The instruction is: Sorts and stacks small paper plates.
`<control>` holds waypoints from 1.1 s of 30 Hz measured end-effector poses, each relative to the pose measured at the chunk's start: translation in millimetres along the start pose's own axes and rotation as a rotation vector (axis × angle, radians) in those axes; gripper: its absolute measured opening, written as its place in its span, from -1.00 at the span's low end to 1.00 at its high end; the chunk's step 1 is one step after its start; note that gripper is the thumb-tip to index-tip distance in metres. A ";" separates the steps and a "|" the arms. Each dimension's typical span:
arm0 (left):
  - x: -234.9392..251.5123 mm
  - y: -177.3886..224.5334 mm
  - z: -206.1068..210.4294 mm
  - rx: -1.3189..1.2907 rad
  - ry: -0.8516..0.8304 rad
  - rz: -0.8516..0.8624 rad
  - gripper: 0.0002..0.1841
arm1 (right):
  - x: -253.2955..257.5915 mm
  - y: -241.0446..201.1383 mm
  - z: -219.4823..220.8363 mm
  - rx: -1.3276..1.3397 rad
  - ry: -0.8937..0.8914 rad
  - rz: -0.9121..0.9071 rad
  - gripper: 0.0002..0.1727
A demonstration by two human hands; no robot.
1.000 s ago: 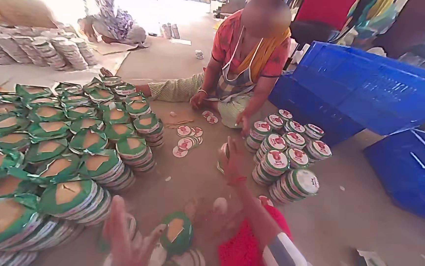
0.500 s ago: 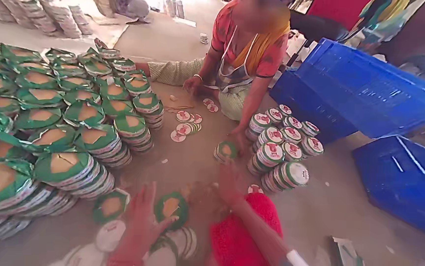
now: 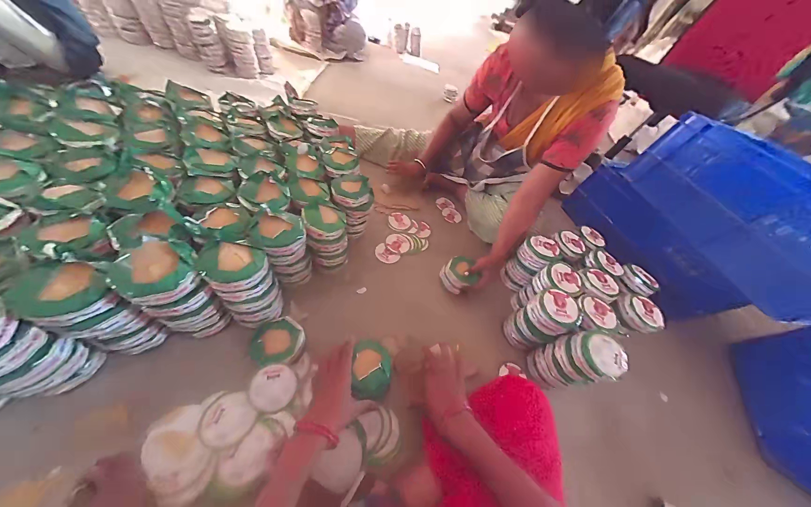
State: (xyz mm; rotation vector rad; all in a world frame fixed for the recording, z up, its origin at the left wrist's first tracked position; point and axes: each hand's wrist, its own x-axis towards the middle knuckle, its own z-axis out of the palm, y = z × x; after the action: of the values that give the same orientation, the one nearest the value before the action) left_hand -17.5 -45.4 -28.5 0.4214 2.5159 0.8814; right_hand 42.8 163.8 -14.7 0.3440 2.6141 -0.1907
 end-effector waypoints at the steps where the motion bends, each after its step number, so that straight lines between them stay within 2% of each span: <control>1: 0.5 -2.9 7.1 -0.044 0.029 0.000 0.42 | -4.6 -1.2 -0.1 0.030 0.030 0.020 -0.15; 3: 1.4 -7.7 19.2 -0.154 0.106 -0.006 0.42 | -13.5 -2.9 -0.8 0.124 0.166 0.007 -0.12; 6: 2.0 -15.1 36.1 -0.313 0.256 0.039 0.34 | -14.1 -4.0 8.8 0.476 0.394 -0.183 -0.18; 9: 3.8 -21.5 43.9 -0.370 0.309 0.083 0.36 | -4.8 -12.7 22.1 0.741 0.380 -0.291 -0.34; 12: 3.0 -27.1 50.7 -0.395 0.340 0.092 0.38 | -8.1 -16.3 35.0 0.746 0.312 -0.277 -0.33; 14: 1.8 -31.5 57.6 -0.415 0.356 0.102 0.40 | -17.6 -15.4 37.3 0.791 0.319 -0.285 -0.40; 17: -0.5 -33.6 60.8 -0.423 0.348 0.081 0.40 | -25.2 -14.9 44.8 0.872 0.358 -0.412 -0.46; 19: -2.2 -32.6 60.6 -0.433 0.347 0.058 0.36 | -28.1 -19.9 50.4 0.837 0.374 -0.501 -0.39; 22: -4.5 -31.1 60.4 -0.486 0.333 0.011 0.30 | -34.6 -31.4 54.0 0.684 0.295 -0.506 -0.25; 25: -2.7 -31.8 59.6 -0.500 0.314 -0.010 0.28 | -39.4 -44.0 47.9 0.682 0.324 -0.538 -0.25; 28: -3.6 -35.2 67.4 -0.474 0.374 0.030 0.24 | -39.0 -59.4 36.5 0.405 0.276 -0.444 -0.17; 30: -22.3 -16.9 44.4 -0.479 0.384 0.011 0.08 | -39.8 -70.3 27.7 0.250 0.197 -0.401 -0.11; 32: -53.8 15.5 3.7 -0.483 0.306 -0.072 -0.14 | -38.5 -73.1 23.3 0.295 0.271 -0.459 -0.19; 33: -55.7 16.2 10.1 -0.497 0.388 -0.048 -0.21 | -36.7 -73.6 21.5 0.326 0.310 -0.481 -0.21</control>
State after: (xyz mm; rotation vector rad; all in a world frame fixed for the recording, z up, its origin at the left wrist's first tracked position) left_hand 37.5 -51.3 -8.3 0.0273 2.4882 1.6421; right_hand 63.2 81.5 -10.1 -0.1725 2.9312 -0.7876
